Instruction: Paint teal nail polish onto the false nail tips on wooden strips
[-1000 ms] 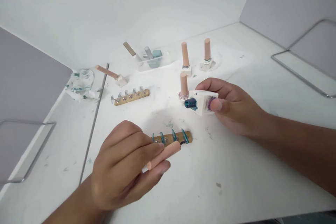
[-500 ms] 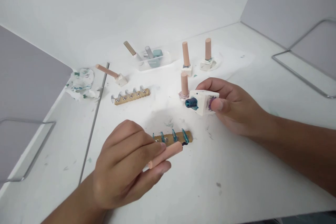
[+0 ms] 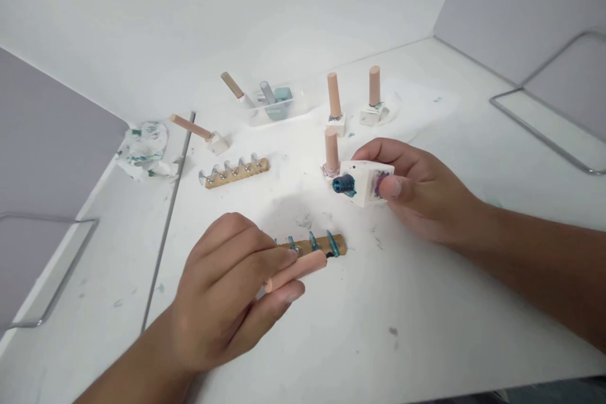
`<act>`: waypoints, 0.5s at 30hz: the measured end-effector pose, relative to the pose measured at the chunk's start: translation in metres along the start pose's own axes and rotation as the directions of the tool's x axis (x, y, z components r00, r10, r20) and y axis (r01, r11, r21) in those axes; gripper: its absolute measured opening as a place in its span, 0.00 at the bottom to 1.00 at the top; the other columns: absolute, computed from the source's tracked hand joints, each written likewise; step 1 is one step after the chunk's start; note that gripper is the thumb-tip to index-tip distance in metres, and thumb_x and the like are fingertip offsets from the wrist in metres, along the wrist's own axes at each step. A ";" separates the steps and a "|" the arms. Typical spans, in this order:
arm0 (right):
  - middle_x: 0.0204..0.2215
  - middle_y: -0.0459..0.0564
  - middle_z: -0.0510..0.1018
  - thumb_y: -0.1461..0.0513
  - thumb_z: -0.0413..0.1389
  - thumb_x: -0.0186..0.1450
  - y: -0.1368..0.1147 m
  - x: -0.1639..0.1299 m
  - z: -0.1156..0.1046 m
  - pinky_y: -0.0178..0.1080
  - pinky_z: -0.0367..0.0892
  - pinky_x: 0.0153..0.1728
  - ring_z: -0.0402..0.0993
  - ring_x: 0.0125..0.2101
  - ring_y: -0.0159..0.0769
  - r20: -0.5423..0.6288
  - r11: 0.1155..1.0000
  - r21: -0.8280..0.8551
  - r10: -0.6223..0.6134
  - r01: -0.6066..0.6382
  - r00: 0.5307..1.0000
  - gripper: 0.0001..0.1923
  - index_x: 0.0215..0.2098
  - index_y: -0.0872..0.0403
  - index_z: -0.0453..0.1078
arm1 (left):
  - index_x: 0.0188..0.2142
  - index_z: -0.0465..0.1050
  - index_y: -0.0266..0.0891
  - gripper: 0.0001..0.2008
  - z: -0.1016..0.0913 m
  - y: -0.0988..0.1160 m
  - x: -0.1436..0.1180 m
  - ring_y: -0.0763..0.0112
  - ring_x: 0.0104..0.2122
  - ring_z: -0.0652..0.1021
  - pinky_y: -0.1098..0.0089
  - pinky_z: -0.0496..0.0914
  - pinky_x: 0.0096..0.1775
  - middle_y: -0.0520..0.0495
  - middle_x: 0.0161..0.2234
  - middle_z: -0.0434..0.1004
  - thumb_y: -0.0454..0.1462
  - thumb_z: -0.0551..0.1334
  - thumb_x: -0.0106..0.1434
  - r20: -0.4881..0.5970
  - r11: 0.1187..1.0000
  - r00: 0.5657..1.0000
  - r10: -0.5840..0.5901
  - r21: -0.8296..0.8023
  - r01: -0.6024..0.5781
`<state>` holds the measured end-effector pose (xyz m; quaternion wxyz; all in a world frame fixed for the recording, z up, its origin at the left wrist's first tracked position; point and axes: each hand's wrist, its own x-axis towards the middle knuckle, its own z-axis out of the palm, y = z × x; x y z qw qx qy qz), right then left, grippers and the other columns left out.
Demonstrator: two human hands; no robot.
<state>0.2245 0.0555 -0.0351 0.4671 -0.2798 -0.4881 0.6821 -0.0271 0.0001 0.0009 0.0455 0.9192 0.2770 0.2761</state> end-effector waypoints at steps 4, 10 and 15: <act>0.31 0.44 0.78 0.50 0.70 0.54 0.000 0.000 0.000 0.37 0.74 0.38 0.75 0.33 0.33 -0.006 1.000 -0.021 -0.002 0.002 1.000 0.18 0.34 0.51 0.74 | 0.38 0.70 0.32 0.02 -0.002 0.000 0.000 0.68 0.28 0.71 0.64 0.68 0.30 0.46 0.27 0.73 0.31 0.59 0.67 -0.011 1.000 1.000 0.002 0.005 -0.002; 0.33 0.45 0.78 0.49 0.70 0.54 0.001 0.000 -0.001 0.38 0.74 0.38 0.75 0.35 0.34 0.000 0.999 -0.043 -0.005 0.005 1.000 0.19 0.35 0.50 0.74 | 0.37 0.70 0.34 0.02 -0.001 0.001 0.000 0.69 0.27 0.70 0.64 0.67 0.29 0.47 0.26 0.74 0.32 0.59 0.68 0.002 1.000 1.000 -0.002 0.007 0.002; 0.34 0.47 0.79 0.47 0.69 0.53 0.001 0.000 -0.001 0.41 0.75 0.39 0.76 0.36 0.37 -0.022 0.997 -0.083 0.004 -0.006 1.000 0.21 0.35 0.50 0.73 | 0.36 0.70 0.34 0.04 0.004 0.003 0.001 0.70 0.26 0.68 0.65 0.66 0.30 0.49 0.25 0.72 0.33 0.58 0.68 -0.045 1.000 0.999 -0.029 0.010 0.030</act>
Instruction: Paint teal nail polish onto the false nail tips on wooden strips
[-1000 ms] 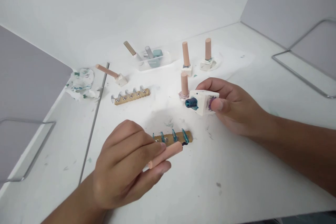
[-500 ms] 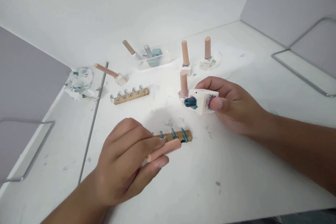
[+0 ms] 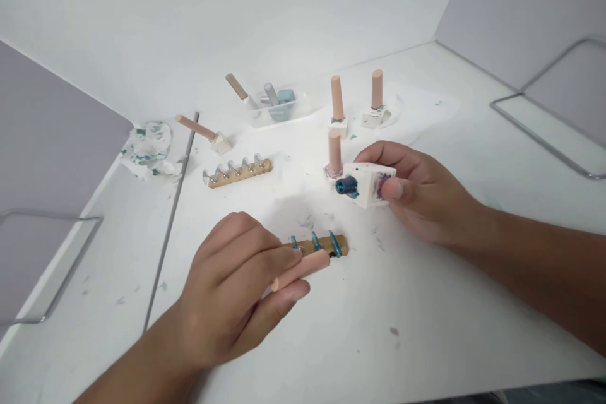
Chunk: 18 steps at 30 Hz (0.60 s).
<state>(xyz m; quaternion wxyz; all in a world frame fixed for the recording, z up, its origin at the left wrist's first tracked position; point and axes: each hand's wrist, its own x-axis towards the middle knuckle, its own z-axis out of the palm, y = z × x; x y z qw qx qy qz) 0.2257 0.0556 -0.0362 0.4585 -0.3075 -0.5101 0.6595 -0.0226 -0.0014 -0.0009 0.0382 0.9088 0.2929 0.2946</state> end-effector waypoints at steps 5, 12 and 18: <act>0.34 0.47 0.79 0.48 0.69 0.54 0.001 0.000 -0.001 0.40 0.74 0.40 0.75 0.37 0.36 0.007 1.000 0.008 -0.001 0.001 1.000 0.19 0.36 0.50 0.74 | 0.37 0.70 0.34 0.02 0.001 -0.001 -0.004 0.71 0.26 0.68 0.66 0.65 0.31 0.49 0.26 0.72 0.31 0.60 0.67 0.011 1.000 1.000 -0.004 -0.021 0.005; 0.34 0.47 0.78 0.48 0.68 0.56 0.003 -0.001 -0.003 0.40 0.72 0.40 0.74 0.38 0.37 0.010 1.000 -0.027 0.006 -0.006 1.000 0.18 0.36 0.49 0.74 | 0.38 0.71 0.35 0.02 0.001 -0.002 -0.006 0.70 0.26 0.70 0.66 0.65 0.31 0.48 0.27 0.73 0.32 0.59 0.67 0.002 1.000 1.000 -0.007 0.005 0.007; 0.33 0.46 0.77 0.47 0.67 0.56 0.005 0.000 -0.005 0.40 0.70 0.39 0.73 0.36 0.36 0.015 0.999 -0.048 0.001 -0.001 1.000 0.19 0.37 0.49 0.73 | 0.39 0.71 0.36 0.03 0.003 -0.001 -0.003 0.71 0.26 0.69 0.66 0.63 0.30 0.50 0.27 0.73 0.30 0.59 0.67 -0.033 0.999 0.999 -0.029 0.019 0.030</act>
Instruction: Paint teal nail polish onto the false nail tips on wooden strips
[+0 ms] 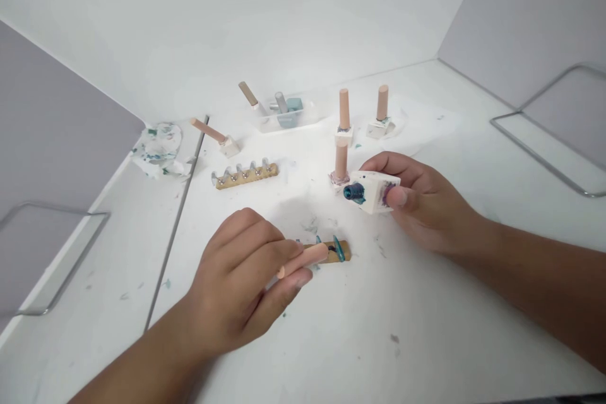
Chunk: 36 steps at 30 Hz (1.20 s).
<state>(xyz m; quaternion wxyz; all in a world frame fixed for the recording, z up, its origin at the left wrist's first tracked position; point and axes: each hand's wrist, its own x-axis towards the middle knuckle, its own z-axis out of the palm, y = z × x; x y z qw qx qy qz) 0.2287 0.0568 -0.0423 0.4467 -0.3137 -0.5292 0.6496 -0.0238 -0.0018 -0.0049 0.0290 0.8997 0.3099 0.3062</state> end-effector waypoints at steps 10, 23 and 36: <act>0.32 0.44 0.77 0.48 0.69 0.55 0.001 0.000 0.001 0.38 0.69 0.38 0.71 0.34 0.33 0.005 0.998 0.051 0.022 -0.022 1.000 0.18 0.37 0.48 0.74 | 0.38 0.70 0.34 0.02 0.001 -0.004 0.000 0.72 0.27 0.68 0.67 0.63 0.30 0.50 0.26 0.72 0.29 0.61 0.65 -0.040 0.999 0.999 -0.025 0.019 0.026; 0.34 0.44 0.78 0.48 0.69 0.54 0.001 -0.001 0.000 0.36 0.69 0.40 0.73 0.36 0.32 0.013 0.996 0.083 0.030 -0.030 0.999 0.18 0.37 0.47 0.76 | 0.37 0.70 0.33 0.01 0.004 -0.001 0.002 0.73 0.27 0.67 0.68 0.63 0.31 0.51 0.26 0.71 0.29 0.61 0.65 -0.043 0.999 0.999 -0.025 0.019 0.026; 0.35 0.42 0.78 0.49 0.70 0.54 0.001 0.000 0.000 0.33 0.70 0.40 0.73 0.37 0.29 0.014 0.994 0.105 0.036 -0.037 0.999 0.17 0.37 0.46 0.77 | 0.37 0.71 0.33 0.02 0.004 -0.002 -0.002 0.71 0.28 0.68 0.67 0.63 0.31 0.49 0.27 0.70 0.28 0.61 0.64 -0.013 1.000 1.000 -0.006 -0.010 0.005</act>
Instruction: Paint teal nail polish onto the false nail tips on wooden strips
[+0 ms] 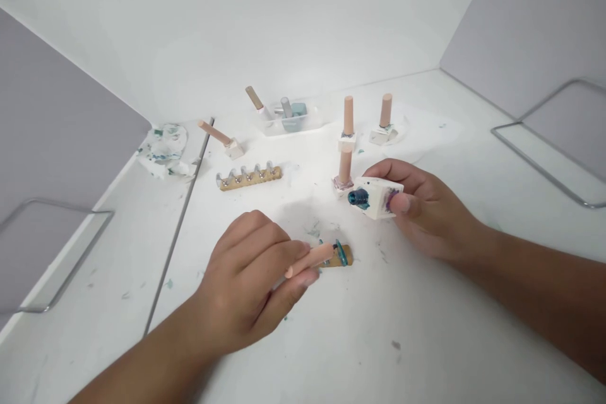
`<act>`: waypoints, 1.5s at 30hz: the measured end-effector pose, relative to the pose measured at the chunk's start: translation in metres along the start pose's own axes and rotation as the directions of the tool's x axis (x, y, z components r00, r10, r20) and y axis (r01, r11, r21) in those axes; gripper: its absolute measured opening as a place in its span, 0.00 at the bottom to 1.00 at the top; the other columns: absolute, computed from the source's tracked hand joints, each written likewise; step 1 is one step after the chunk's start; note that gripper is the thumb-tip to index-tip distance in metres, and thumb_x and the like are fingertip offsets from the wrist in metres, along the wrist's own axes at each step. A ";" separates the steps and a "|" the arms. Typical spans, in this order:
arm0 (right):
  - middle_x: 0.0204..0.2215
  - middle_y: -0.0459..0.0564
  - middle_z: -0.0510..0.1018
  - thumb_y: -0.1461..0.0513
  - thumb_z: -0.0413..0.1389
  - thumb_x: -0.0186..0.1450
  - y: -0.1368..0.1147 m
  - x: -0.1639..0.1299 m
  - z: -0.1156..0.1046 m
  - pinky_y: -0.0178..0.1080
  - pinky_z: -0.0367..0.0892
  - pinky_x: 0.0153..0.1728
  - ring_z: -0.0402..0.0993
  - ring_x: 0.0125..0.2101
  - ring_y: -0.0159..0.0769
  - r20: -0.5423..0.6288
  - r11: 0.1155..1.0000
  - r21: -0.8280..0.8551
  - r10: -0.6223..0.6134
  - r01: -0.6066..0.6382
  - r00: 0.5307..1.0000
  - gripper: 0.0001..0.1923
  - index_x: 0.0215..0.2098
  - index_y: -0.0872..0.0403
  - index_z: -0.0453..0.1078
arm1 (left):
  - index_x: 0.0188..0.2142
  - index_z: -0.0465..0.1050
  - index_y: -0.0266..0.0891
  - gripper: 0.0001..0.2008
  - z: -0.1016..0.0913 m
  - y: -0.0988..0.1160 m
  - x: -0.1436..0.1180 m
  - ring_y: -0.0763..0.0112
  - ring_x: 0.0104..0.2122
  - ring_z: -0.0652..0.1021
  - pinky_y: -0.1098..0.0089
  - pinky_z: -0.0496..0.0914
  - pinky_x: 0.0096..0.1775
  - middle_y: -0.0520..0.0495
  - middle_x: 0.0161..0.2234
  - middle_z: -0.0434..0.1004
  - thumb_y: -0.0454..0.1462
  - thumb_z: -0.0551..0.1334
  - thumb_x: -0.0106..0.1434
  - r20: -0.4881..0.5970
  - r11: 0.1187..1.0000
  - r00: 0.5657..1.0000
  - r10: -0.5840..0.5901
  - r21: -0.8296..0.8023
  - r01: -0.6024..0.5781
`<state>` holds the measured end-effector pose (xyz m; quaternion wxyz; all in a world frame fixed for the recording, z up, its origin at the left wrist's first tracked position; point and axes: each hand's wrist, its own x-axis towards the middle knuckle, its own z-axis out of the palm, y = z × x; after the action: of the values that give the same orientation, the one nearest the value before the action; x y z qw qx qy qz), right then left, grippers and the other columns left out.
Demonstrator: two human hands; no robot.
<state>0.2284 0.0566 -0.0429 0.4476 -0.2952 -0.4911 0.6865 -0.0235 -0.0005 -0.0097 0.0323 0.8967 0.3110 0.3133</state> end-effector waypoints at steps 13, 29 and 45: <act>0.35 0.43 0.77 0.46 0.70 0.52 0.004 0.000 -0.001 0.36 0.67 0.41 0.72 0.38 0.32 -0.015 0.999 0.038 0.034 -0.034 0.999 0.20 0.36 0.47 0.76 | 0.39 0.71 0.32 0.06 -0.014 -0.012 -0.009 0.71 0.27 0.67 0.66 0.63 0.29 0.49 0.27 0.70 0.27 0.62 0.62 -0.206 0.997 0.978 -0.034 0.065 0.048; 0.29 0.45 0.73 0.42 0.68 0.51 0.001 0.004 0.000 0.39 0.62 0.41 0.66 0.32 0.33 0.044 0.985 0.085 0.147 -0.150 0.988 0.27 0.36 0.51 0.73 | 0.45 0.70 0.33 0.10 -0.015 -0.006 -0.001 0.72 0.27 0.72 0.68 0.69 0.29 0.50 0.27 0.73 0.26 0.59 0.64 -0.248 0.993 0.968 0.041 0.116 -0.012; 0.44 0.47 0.72 0.56 0.72 0.52 0.004 0.003 -0.002 0.42 0.66 0.47 0.68 0.48 0.38 0.211 0.995 -0.028 0.104 -0.101 0.972 0.19 0.39 0.46 0.73 | 0.46 0.71 0.35 0.12 -0.019 0.001 -0.004 0.71 0.27 0.72 0.67 0.73 0.26 0.47 0.29 0.75 0.26 0.59 0.64 -0.253 0.993 0.962 0.099 0.082 -0.081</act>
<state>0.2274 0.0599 -0.0474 0.3541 -0.2490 -0.5260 0.7321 -0.0365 -0.0064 0.0034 -0.0544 0.8624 0.2824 0.4166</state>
